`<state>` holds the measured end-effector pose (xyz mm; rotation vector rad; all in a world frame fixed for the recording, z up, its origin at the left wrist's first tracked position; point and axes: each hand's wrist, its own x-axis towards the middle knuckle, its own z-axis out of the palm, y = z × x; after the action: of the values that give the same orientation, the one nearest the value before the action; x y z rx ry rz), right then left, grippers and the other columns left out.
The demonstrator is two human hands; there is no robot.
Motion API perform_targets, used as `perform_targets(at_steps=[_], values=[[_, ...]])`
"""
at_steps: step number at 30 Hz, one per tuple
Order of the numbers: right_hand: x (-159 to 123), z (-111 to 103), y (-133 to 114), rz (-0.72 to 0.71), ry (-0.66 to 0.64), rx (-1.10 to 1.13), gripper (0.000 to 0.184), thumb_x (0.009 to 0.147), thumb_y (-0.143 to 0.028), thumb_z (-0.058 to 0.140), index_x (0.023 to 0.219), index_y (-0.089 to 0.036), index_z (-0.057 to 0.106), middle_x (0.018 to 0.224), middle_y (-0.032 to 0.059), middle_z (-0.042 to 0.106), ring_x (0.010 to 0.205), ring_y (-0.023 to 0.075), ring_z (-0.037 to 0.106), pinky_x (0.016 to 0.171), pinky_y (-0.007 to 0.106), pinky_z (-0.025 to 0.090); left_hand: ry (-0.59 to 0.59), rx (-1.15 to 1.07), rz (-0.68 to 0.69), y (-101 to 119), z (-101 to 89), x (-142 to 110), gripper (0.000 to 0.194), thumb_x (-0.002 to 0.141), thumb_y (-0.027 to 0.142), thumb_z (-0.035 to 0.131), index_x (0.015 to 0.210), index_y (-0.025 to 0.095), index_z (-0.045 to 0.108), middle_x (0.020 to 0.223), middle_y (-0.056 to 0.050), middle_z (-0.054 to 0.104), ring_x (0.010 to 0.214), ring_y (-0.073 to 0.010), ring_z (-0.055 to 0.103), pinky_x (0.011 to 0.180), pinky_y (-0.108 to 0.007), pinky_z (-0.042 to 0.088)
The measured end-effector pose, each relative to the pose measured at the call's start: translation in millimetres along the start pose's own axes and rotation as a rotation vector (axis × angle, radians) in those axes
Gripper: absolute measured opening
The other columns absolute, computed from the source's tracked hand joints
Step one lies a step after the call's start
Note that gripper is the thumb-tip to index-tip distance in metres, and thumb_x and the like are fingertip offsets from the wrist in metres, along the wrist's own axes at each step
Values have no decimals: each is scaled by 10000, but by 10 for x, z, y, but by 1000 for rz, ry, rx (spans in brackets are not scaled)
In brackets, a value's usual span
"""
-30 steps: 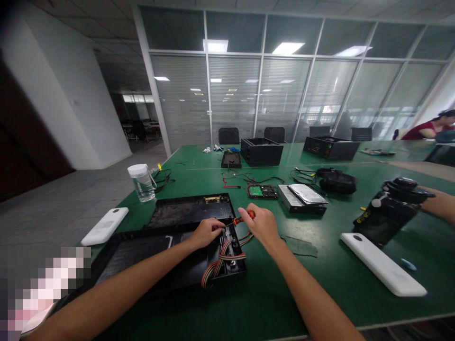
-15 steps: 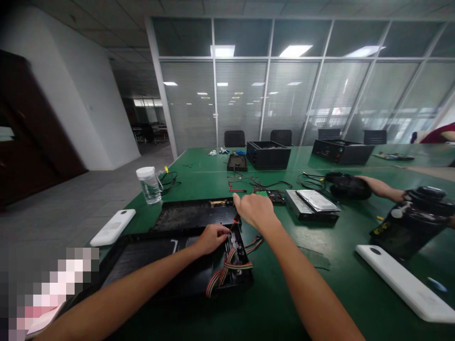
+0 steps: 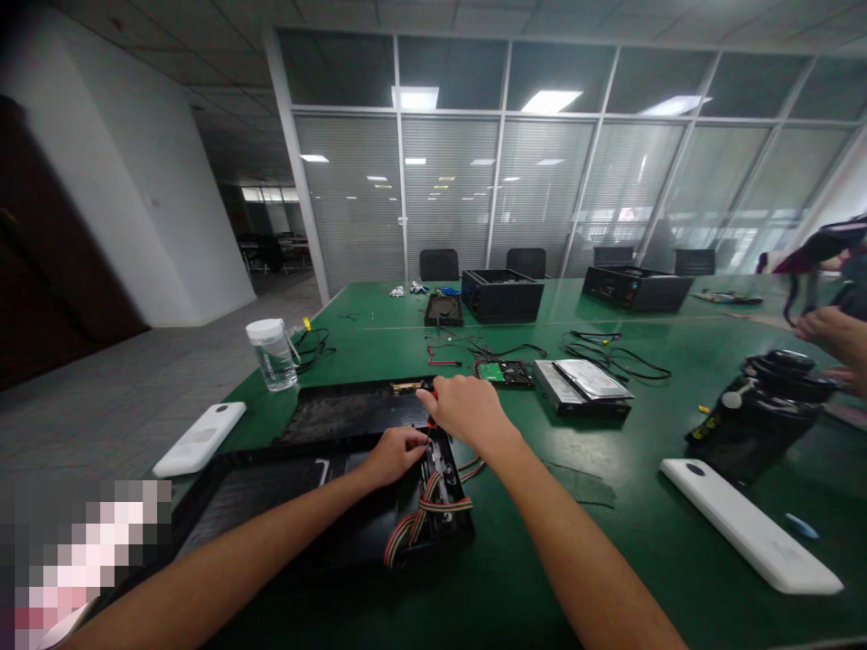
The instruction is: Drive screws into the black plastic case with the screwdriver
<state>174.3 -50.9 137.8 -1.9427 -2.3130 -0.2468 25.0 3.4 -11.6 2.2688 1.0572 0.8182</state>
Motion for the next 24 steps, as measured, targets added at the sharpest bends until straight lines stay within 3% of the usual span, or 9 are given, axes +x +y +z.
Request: perform_targets(at_steps=[2, 5, 9, 13, 15, 19, 24], values=[[11, 0, 15, 21, 4, -1, 428, 897, -449, 260, 1002, -147, 545, 903, 151, 655, 850, 270, 613, 702, 331, 386, 7, 4, 4, 9, -4, -6, 205, 760, 152, 511, 849, 147, 696, 747, -27, 644, 676, -139, 553, 625, -217, 401], [51, -5, 47, -68, -41, 66, 356, 889, -399, 311, 1084, -172, 504, 878, 105, 664, 814, 237, 620, 685, 301, 380, 11, 14, 0, 29, -13, -9, 196, 754, 142, 516, 830, 144, 697, 739, -27, 645, 675, -139, 553, 628, -216, 402], [104, -14, 82, -33, -23, 11, 456, 895, -471, 239, 904, -173, 584, 914, 141, 656, 875, 269, 604, 697, 322, 377, 6, 21, 8, 32, -14, 0, 209, 762, 148, 512, 851, 149, 702, 750, -29, 648, 677, -136, 555, 626, -212, 401], [111, -3, 107, -84, -40, 68, 369, 894, -367, 258, 1056, -170, 525, 914, 120, 663, 811, 245, 616, 664, 308, 376, -9, 33, 23, 6, 0, 13, 217, 769, 157, 508, 858, 152, 705, 742, -30, 647, 671, -134, 554, 615, -208, 396], [106, 7, 111, -112, -47, 73, 381, 898, -384, 247, 1035, -173, 532, 915, 118, 663, 823, 247, 614, 674, 308, 375, -8, 39, 24, -2, 4, 15, 216, 764, 155, 513, 866, 152, 703, 744, -29, 646, 674, -136, 553, 621, -210, 398], [111, 15, 106, -32, -23, 26, 417, 903, -400, 227, 995, -145, 544, 924, 152, 656, 852, 269, 611, 700, 324, 374, -5, 43, 25, 9, -4, 9, 207, 758, 146, 519, 859, 151, 700, 745, -29, 644, 688, -139, 554, 640, -214, 404], [131, 6, 126, -33, -37, 42, 421, 915, -400, 213, 978, -151, 546, 936, 149, 654, 869, 254, 606, 710, 308, 365, -7, 37, 22, 25, -16, 3, 205, 768, 138, 514, 857, 153, 698, 787, -36, 658, 724, -144, 566, 678, -221, 415]])
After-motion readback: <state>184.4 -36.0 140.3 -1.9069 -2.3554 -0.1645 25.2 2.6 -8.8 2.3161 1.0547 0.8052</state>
